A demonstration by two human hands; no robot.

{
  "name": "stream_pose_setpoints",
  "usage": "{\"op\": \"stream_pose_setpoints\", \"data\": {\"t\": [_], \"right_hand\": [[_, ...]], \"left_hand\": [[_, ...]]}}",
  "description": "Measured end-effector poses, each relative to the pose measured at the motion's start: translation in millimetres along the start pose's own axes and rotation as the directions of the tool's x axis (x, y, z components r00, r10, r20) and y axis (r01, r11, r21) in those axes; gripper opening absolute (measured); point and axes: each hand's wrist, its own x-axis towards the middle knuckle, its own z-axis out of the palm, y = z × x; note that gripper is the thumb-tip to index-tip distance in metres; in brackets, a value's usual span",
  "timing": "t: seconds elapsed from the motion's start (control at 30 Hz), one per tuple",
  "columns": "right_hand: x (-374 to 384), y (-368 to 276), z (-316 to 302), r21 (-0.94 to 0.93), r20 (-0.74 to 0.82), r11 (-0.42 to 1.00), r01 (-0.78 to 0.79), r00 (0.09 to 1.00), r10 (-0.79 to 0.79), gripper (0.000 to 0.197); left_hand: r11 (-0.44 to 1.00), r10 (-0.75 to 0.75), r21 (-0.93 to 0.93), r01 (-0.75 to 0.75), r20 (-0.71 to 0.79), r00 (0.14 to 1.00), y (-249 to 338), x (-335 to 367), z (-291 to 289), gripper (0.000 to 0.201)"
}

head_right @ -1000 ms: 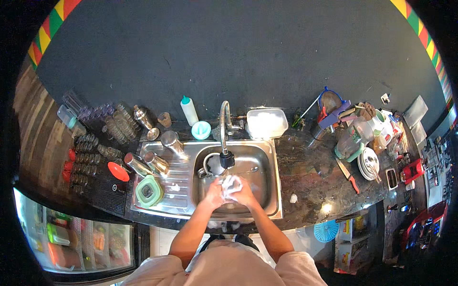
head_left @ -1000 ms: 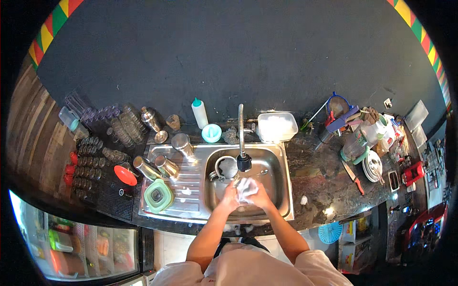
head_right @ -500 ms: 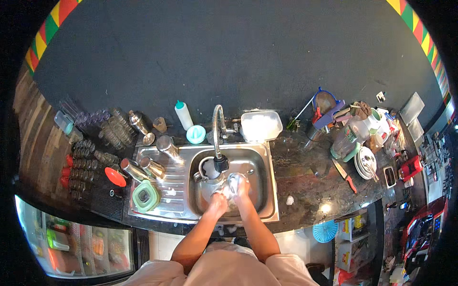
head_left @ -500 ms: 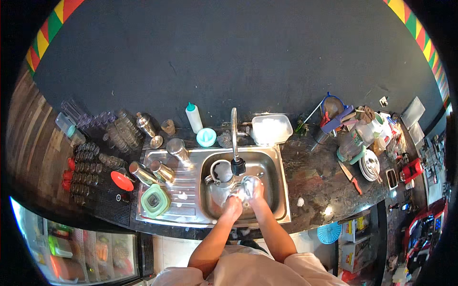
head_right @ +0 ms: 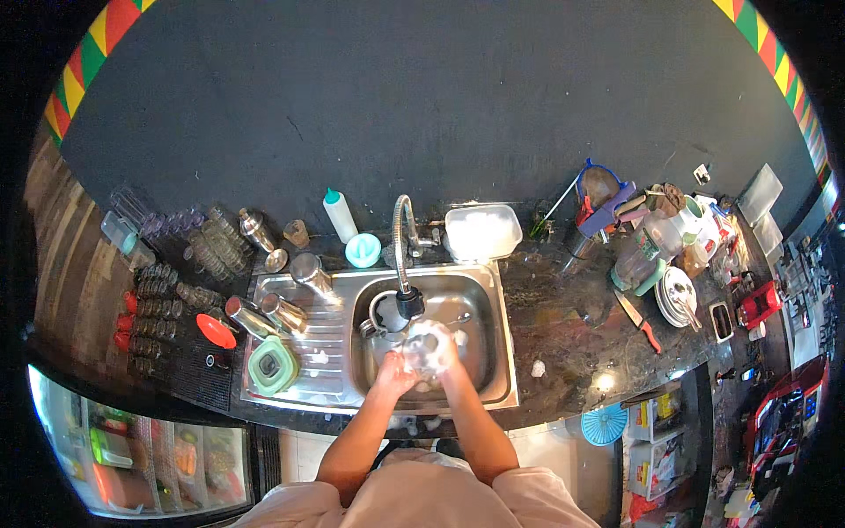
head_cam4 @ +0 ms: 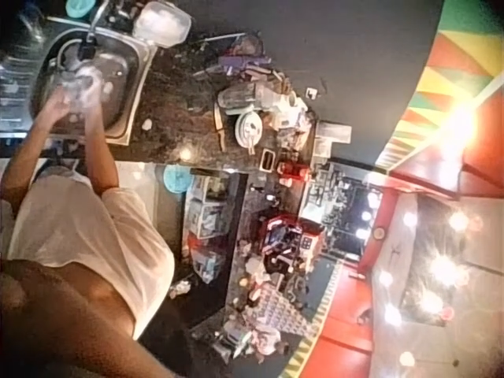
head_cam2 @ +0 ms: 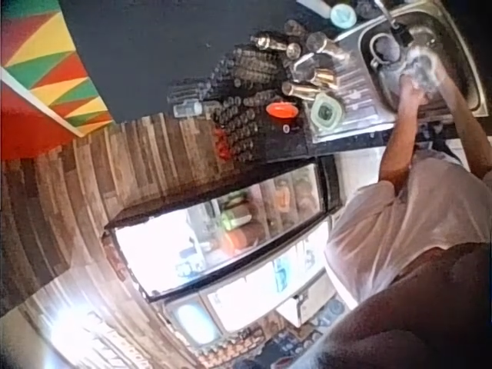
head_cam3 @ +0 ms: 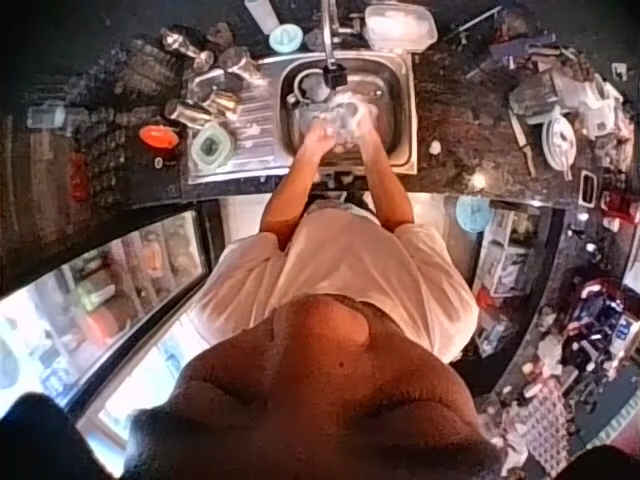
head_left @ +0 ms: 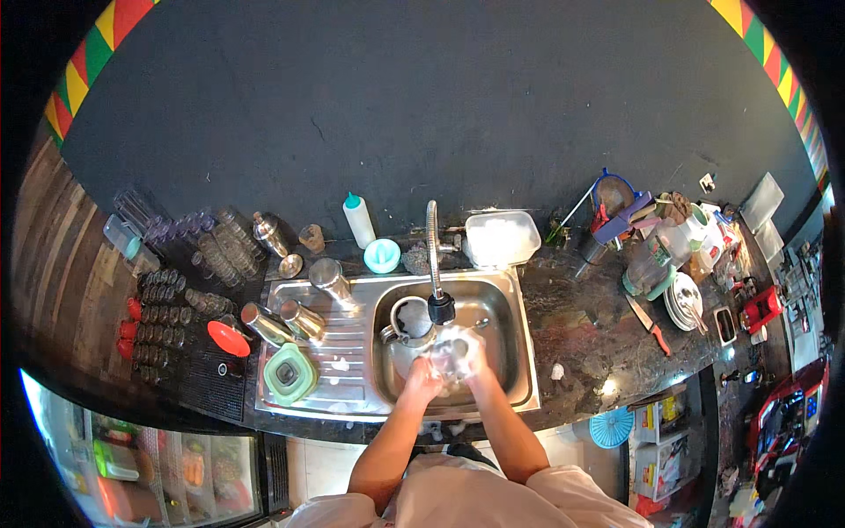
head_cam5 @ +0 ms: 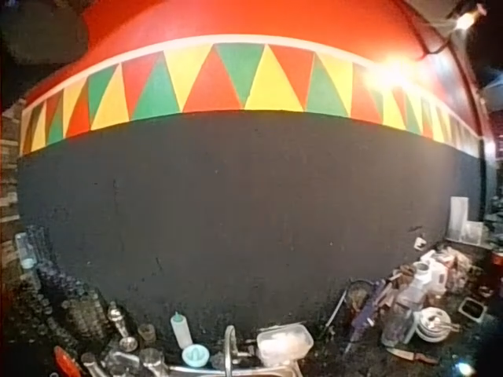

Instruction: Washing and rinsing various glasses and barware in a sink.

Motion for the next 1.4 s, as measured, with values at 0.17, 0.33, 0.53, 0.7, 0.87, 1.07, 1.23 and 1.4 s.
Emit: {"op": "stream_pose_setpoints", "data": {"t": [0.17, 0.33, 0.53, 0.7, 0.87, 1.07, 1.23, 1.4], "right_hand": [[-33.8, -7.7, 21.1, 0.206, -0.042, 0.895, -0.395, 0.911, 0.411, 0.022], [-33.8, -32.5, 21.1, 0.289, 0.137, 0.698, -0.655, 0.75, 0.647, 0.027], [-46.2, -60.8, 23.4, -0.787, 0.137, 0.617, -0.022, 0.968, 0.21, 0.04], [-31.5, -60.2, 9.5, -0.552, 0.419, 0.719, 0.422, 0.886, -0.198, 0.043], [-12.2, -44.3, -8.5, -0.155, -0.045, 0.933, -0.326, 0.945, 0.323, 0.032], [-5.8, -16.8, -28.4, -0.209, 0.116, 0.922, -0.324, 0.928, 0.353, 0.032], [-21.6, -10.2, -22.5, -0.397, 0.134, 0.901, -0.176, 0.96, 0.246, 0.022], [-22.6, -20.8, 2.1, -0.411, -0.053, 0.871, -0.268, 0.961, 0.271, 0.025]], "left_hand": [[0.986, 0.154, -0.023, -0.165, -0.255, 0.954, 9.2, 18.0, -8.8, 0.022], [0.969, 0.211, 0.178, -0.172, -0.227, 0.951, 15.1, 20.6, -8.5, 0.015], [0.947, 0.046, 0.32, -0.002, -0.128, 0.991, 20.1, 23.7, -6.5, 0.024], [0.994, -0.101, 0.042, 0.099, 0.051, 0.994, 18.8, 23.8, -28.8, 0.023], [0.937, -0.224, 0.286, 0.201, 0.049, 0.973, 22.7, 25.5, -24.0, 0.027], [0.949, -0.086, 0.263, 0.174, -0.315, 0.945, 26.6, 37.3, -14.4, 0.036], [0.989, 0.097, -0.078, -0.126, -0.302, 0.948, 11.4, 48.2, -24.9, 0.023], [0.941, 0.29, -0.031, -0.338, -0.443, 0.848, 6.4, 56.6, -21.0, 0.011]]}}
